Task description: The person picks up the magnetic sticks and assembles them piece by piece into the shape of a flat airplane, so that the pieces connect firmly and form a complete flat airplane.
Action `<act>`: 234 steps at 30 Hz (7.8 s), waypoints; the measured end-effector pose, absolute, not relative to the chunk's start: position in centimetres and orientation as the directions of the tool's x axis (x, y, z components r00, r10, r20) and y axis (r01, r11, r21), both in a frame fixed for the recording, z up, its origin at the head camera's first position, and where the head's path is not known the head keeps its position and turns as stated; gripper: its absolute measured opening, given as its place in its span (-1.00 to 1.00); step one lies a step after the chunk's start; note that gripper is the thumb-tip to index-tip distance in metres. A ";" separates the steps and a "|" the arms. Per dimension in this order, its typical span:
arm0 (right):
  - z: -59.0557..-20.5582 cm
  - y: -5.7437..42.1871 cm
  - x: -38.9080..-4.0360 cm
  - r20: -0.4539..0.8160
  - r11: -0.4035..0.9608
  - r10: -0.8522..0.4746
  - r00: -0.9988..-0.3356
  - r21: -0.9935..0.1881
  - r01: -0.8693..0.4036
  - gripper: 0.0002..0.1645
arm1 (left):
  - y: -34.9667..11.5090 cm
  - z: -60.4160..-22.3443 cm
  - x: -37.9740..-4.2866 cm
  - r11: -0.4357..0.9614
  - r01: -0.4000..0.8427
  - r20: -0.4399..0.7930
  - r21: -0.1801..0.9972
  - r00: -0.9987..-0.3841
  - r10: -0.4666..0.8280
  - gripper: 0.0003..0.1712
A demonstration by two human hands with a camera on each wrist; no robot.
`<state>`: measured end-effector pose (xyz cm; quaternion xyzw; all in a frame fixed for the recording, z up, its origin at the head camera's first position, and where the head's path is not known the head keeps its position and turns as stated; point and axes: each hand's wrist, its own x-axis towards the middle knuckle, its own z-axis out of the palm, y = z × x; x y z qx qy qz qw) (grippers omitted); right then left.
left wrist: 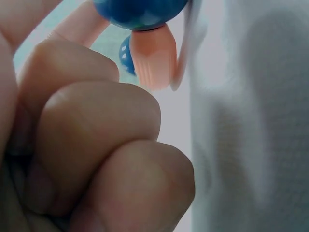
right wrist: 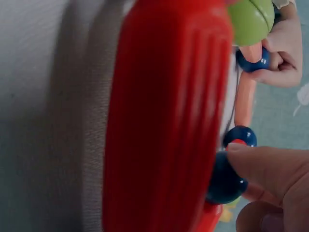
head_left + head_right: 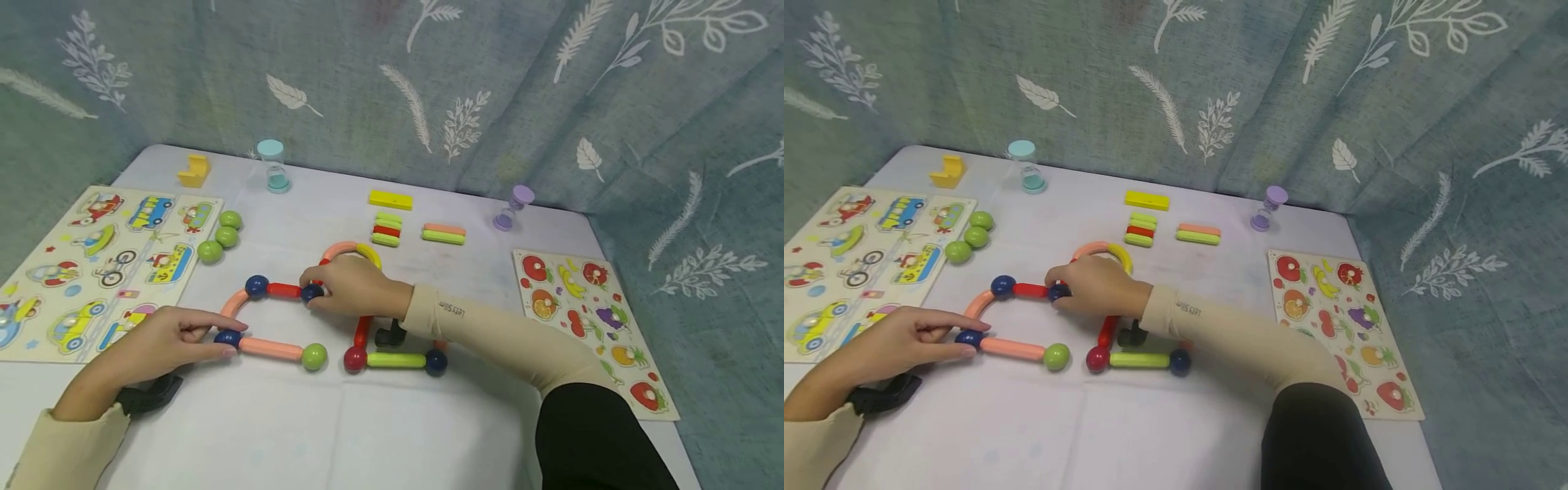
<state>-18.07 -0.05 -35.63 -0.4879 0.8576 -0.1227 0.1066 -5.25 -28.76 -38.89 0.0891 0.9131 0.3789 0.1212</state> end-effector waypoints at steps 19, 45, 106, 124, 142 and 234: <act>-36.2 0.5 -18.7 -0.045 0.493 -0.853 -0.520 -0.398 -0.774 -0.58 | -29.3 -38.6 -5.6 0.734 0.104 -0.080 0.671 -0.974 0.211 -0.62; -36.3 11.7 -28.2 -0.021 0.732 -0.601 -0.799 -0.415 -0.540 -0.79 | -29.1 -38.4 -5.4 0.717 0.129 -0.083 0.685 -0.964 0.252 -0.64; -34.1 1.9 -18.7 -0.035 0.163 -0.986 -0.165 -0.445 -0.881 -0.71 | -29.2 -38.9 -5.0 0.731 0.119 -0.075 0.671 -0.971 0.227 -0.64; -35.5 0.5 -18.2 -0.145 0.208 -0.976 -0.164 -0.381 -0.901 -0.60 | -29.1 -38.7 -5.0 0.723 0.101 -0.101 0.683 -0.968 0.232 -0.62; -35.7 0.6 -18.0 -0.175 0.238 -0.967 -0.188 -0.341 -0.910 -0.57 | -29.1 -38.6 -4.9 0.733 0.095 -0.104 0.673 -0.970 0.221 -0.62; -39.1 11.9 -10.4 0.233 0.478 -0.800 -0.552 -0.309 -0.823 -0.53 | -16.3 -38.4 -5.9 0.886 0.267 0.154 0.378 -0.962 0.225 -0.46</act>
